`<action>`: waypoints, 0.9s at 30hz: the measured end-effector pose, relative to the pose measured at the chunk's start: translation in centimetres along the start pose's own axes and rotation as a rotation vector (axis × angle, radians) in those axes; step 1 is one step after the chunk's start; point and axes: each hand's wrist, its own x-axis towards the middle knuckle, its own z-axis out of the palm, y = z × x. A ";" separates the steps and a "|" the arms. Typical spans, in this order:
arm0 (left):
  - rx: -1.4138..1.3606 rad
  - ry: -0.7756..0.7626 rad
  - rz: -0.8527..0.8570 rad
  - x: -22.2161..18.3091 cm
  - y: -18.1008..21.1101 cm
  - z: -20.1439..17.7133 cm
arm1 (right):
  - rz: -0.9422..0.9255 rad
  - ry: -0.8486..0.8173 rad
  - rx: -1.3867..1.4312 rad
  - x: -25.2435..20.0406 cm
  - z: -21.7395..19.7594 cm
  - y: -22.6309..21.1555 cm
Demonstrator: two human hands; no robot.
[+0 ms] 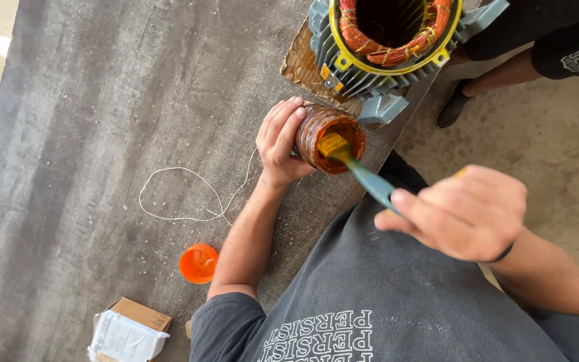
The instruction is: Applying insulating varnish to the copper windings of an electric motor using a paintbrush.
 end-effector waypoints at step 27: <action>-0.177 0.250 -0.088 -0.4 -1.1 0.8 | -0.007 0.255 0.028 -0.7 5.8 -1.7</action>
